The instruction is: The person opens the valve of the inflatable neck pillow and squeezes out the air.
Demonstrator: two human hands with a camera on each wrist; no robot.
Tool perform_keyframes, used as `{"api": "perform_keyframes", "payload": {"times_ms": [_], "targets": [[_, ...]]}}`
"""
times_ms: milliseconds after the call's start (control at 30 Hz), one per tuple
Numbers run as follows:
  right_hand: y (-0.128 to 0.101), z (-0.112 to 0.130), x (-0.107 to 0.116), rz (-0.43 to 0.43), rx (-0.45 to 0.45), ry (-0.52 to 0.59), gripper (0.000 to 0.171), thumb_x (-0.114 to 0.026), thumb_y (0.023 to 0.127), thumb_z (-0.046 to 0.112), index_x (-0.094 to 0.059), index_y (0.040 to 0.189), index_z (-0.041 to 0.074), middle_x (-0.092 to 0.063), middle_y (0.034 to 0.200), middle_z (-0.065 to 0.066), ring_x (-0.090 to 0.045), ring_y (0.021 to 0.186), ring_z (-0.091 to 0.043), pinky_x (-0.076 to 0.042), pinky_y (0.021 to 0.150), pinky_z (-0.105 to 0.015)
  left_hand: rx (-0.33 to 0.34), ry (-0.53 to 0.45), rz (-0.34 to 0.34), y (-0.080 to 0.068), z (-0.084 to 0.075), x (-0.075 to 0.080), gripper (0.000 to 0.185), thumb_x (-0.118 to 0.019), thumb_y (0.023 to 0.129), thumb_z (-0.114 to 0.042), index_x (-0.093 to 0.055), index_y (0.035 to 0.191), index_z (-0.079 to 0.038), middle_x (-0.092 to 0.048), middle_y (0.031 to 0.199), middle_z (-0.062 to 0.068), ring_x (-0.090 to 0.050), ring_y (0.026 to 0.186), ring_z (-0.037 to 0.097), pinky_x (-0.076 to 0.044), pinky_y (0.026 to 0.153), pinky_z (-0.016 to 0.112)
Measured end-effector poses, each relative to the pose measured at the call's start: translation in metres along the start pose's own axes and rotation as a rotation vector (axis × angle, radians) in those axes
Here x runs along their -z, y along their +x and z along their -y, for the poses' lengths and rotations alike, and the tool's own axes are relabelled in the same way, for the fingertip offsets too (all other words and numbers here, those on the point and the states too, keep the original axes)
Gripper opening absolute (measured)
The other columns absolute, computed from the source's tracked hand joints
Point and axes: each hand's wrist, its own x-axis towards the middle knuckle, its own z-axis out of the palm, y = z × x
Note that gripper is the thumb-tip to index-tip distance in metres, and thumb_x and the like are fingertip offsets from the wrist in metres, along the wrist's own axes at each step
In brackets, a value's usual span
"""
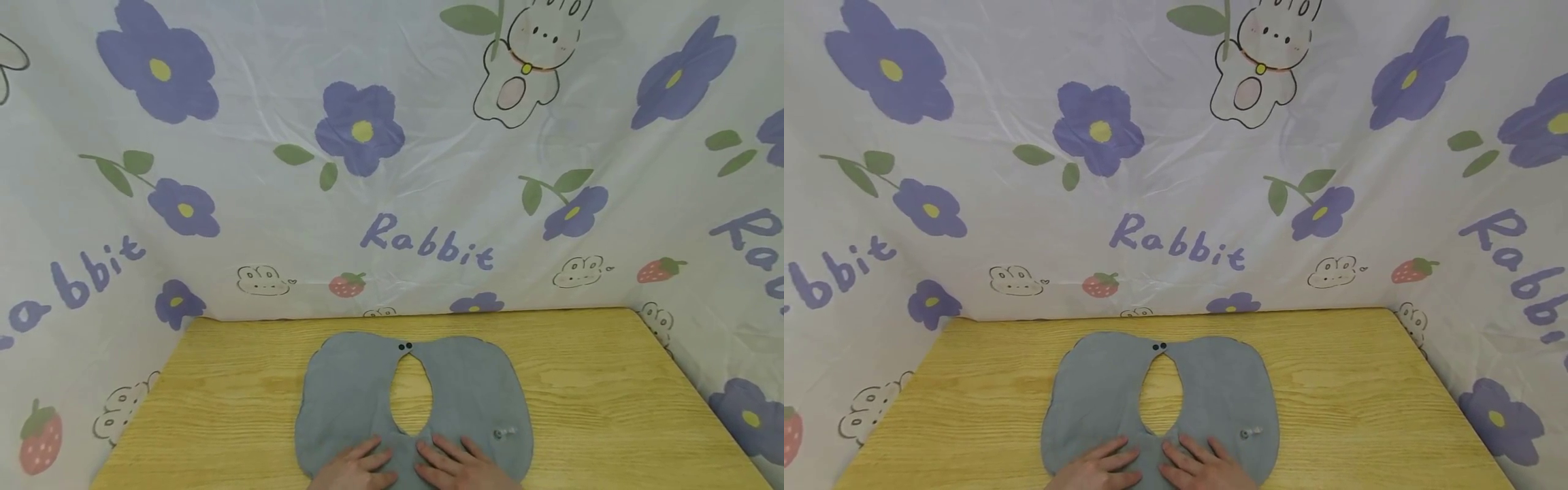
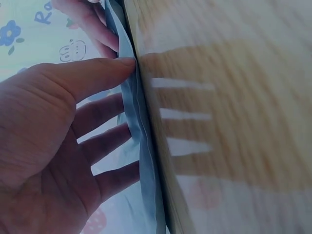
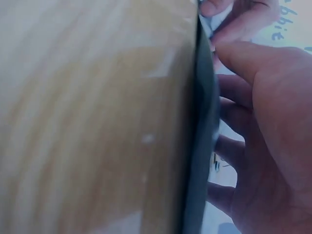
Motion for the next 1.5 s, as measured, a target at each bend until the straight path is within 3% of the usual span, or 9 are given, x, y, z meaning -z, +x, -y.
{"api": "perform_keyframes", "payload": {"times_ms": [233, 333, 467, 633, 767, 933, 1067, 1267, 1500], "targets": [[-0.002, -0.005, 0.018, -0.13, 0.036, 0.123, 0.038, -0.05, 0.109, 0.038, -0.066, 0.135, 0.015, -0.061, 0.142, -0.008, -0.062, 0.121, -0.022, -0.057, 0.086, -0.037, -0.001, -0.038, -0.071, -0.002, 0.005, 0.004, 0.029, -0.064, 0.102, -0.035, -0.076, 0.118, -0.015, -0.07, 0.123, 0.013, -0.066, 0.114, 0.034, -0.058, 0.09, 0.034], [-0.005, -0.008, 0.023, -0.25, -0.046, 0.187, 0.03, -0.06, 0.106, 0.028, -0.067, 0.131, 0.013, -0.064, 0.137, -0.009, -0.065, 0.114, -0.022, -0.058, 0.085, -0.037, 0.127, -0.121, -0.101, -0.005, 0.009, 0.013, 0.038, -0.064, 0.103, -0.035, -0.07, 0.128, -0.007, -0.066, 0.129, 0.017, -0.063, 0.118, 0.039, -0.057, 0.093, 0.043], [-0.013, -0.012, 0.025, -0.404, -0.254, 0.198, 0.033, -0.07, 0.099, 0.021, -0.068, 0.132, 0.013, -0.066, 0.134, -0.005, -0.066, 0.114, -0.022, -0.059, 0.086, -0.041, 0.398, -0.17, -0.148, -0.01, 0.014, 0.027, 0.055, -0.071, 0.098, -0.036, -0.06, 0.142, -0.006, -0.058, 0.14, 0.016, -0.056, 0.127, 0.04, -0.053, 0.096, 0.053], [-0.021, -0.026, 0.026, -0.48, -0.547, 0.286, 0.042, -0.075, 0.095, 0.016, -0.066, 0.136, 0.014, -0.063, 0.139, -0.004, -0.063, 0.122, -0.027, -0.057, 0.089, -0.046, 0.577, -0.058, -0.371, -0.017, 0.025, 0.032, 0.068, -0.089, 0.082, -0.028, -0.063, 0.14, -0.007, -0.059, 0.139, 0.016, -0.056, 0.127, 0.041, -0.054, 0.095, 0.054], [-0.029, -0.04, 0.026, -0.545, -0.68, 0.361, 0.051, -0.076, 0.094, 0.008, -0.059, 0.142, 0.007, -0.055, 0.147, -0.015, -0.055, 0.131, -0.039, -0.053, 0.095, -0.054, 0.69, -0.005, -0.498, -0.023, 0.034, 0.031, 0.075, -0.093, 0.076, -0.023, -0.062, 0.141, -0.005, -0.058, 0.139, 0.02, -0.057, 0.124, 0.043, -0.056, 0.091, 0.055], [-0.037, -0.054, 0.029, -0.553, -0.795, 0.404, 0.067, -0.072, 0.093, 0.004, -0.041, 0.152, -0.006, -0.035, 0.156, -0.034, -0.044, 0.134, -0.055, -0.043, 0.102, -0.067, 0.94, -0.192, -0.442, -0.028, 0.04, 0.032, 0.083, -0.086, 0.086, -0.021, -0.043, 0.155, -0.003, -0.04, 0.153, 0.029, -0.047, 0.131, 0.053, -0.051, 0.093, 0.062], [-0.038, -0.061, 0.033, -0.479, -0.956, 0.644, 0.077, -0.066, 0.099, 0.011, -0.022, 0.159, -0.006, -0.027, 0.157, -0.039, -0.04, 0.137, -0.055, -0.041, 0.106, -0.065, 1.077, -0.311, -0.352, -0.029, 0.043, 0.034, 0.09, -0.08, 0.092, -0.02, -0.026, 0.161, 0.001, -0.027, 0.158, 0.036, -0.041, 0.135, 0.058, -0.045, 0.099, 0.067], [-0.037, -0.065, 0.041, -0.51, -1.078, 1.001, 0.08, -0.06, 0.103, 0.017, -0.01, 0.163, -0.003, -0.016, 0.162, -0.035, -0.03, 0.145, -0.05, -0.035, 0.113, -0.061, 1.135, -0.421, -0.367, -0.027, 0.041, 0.033, 0.094, -0.079, 0.09, -0.01, -0.018, 0.161, 0.005, -0.029, 0.156, 0.039, -0.042, 0.135, 0.056, -0.044, 0.103, 0.065], [-0.04, -0.068, 0.042, -0.615, -1.105, 0.969, 0.063, -0.057, 0.101, 0.002, -0.027, 0.154, -0.014, -0.034, 0.155, -0.035, -0.05, 0.133, -0.047, -0.05, 0.098, -0.031, 1.189, -0.513, -0.453, -0.027, 0.041, 0.031, 0.078, -0.074, 0.088, 0.007, -0.033, 0.154, 0.011, -0.053, 0.134, 0.041, -0.065, 0.108, 0.052, -0.059, 0.083, 0.056]]}}
